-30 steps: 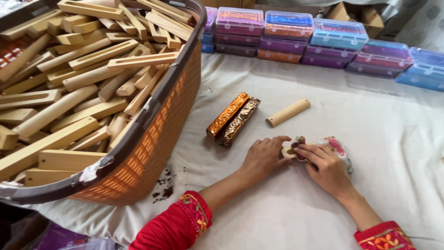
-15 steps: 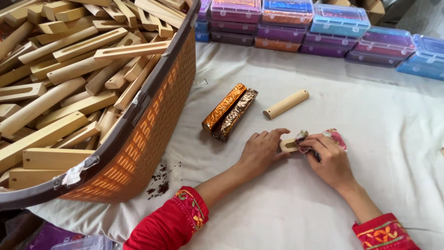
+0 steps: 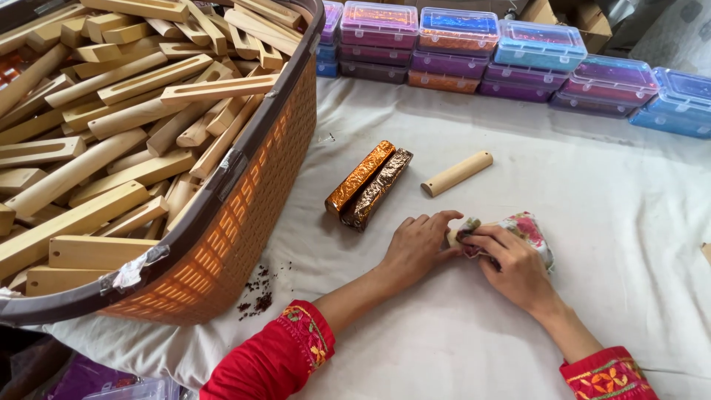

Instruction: The recorder is wrapping wooden rug holders or rollers with various types of decorative and protective foils and cloths.

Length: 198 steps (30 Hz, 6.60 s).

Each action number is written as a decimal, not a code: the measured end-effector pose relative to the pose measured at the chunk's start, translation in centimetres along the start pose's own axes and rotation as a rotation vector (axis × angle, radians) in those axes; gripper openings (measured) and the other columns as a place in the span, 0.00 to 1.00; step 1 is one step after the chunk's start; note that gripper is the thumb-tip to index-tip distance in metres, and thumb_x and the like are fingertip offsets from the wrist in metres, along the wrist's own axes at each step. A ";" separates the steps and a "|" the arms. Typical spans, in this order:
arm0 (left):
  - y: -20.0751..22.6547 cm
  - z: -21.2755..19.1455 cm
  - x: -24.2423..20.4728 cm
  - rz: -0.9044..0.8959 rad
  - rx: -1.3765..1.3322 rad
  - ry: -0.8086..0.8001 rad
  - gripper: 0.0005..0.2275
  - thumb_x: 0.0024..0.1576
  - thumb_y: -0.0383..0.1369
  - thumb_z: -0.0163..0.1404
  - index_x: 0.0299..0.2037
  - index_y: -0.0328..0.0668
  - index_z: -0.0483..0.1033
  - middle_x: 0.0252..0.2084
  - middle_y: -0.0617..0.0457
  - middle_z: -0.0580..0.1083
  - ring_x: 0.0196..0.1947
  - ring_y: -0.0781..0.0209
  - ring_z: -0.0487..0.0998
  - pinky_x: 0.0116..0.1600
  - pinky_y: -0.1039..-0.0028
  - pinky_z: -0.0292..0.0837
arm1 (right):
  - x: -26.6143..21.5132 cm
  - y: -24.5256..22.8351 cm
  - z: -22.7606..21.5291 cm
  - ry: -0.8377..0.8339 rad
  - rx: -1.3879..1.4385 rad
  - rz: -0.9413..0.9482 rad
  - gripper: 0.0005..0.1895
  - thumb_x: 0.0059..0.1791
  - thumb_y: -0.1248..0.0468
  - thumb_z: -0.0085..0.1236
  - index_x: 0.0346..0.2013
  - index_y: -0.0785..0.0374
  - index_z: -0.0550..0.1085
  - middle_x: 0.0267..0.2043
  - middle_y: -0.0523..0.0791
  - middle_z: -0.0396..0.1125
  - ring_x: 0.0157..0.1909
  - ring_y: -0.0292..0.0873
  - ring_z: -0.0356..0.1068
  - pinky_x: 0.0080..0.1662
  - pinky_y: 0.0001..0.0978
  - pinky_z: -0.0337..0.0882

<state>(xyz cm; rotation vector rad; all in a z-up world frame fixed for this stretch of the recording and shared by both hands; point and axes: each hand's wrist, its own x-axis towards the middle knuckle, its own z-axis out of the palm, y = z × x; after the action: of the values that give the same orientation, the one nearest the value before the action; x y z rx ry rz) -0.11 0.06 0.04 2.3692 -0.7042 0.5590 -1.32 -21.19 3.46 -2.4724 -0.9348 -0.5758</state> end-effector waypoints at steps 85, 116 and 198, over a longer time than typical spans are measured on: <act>-0.2 0.1 0.3 0.043 0.015 0.109 0.20 0.59 0.36 0.57 0.58 0.42 0.65 0.52 0.49 0.70 0.47 0.55 0.73 0.48 0.63 0.67 | -5.1 14.5 -1.2 0.159 -0.573 0.359 0.27 0.49 0.75 0.49 0.64 0.63 0.68 0.67 0.53 0.66 0.70 0.54 0.64 0.68 0.48 0.66; -0.7 0.6 3.1 -0.311 -0.199 -0.121 0.28 0.54 0.30 0.59 0.64 0.46 0.62 0.48 0.49 0.80 0.41 0.51 0.82 0.47 0.61 0.76 | -1.4 4.1 -0.8 0.155 -0.006 0.152 0.17 0.48 0.72 0.56 0.51 0.58 0.79 0.54 0.42 0.74 0.56 0.45 0.73 0.59 0.38 0.71; 0.8 0.9 0.1 -0.166 0.048 -0.024 0.18 0.52 0.46 0.61 0.43 0.41 0.81 0.55 0.52 0.72 0.54 0.55 0.71 0.56 0.59 0.63 | -0.4 1.7 0.0 0.001 -0.068 -0.019 0.23 0.43 0.73 0.61 0.52 0.56 0.80 0.52 0.42 0.76 0.50 0.44 0.72 0.57 0.39 0.70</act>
<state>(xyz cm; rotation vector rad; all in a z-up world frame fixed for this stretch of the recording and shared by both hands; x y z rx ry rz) -0.29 -1.15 -0.23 2.4551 -0.5030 0.4811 -0.36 -22.53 2.84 -2.5255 -0.9539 -0.6244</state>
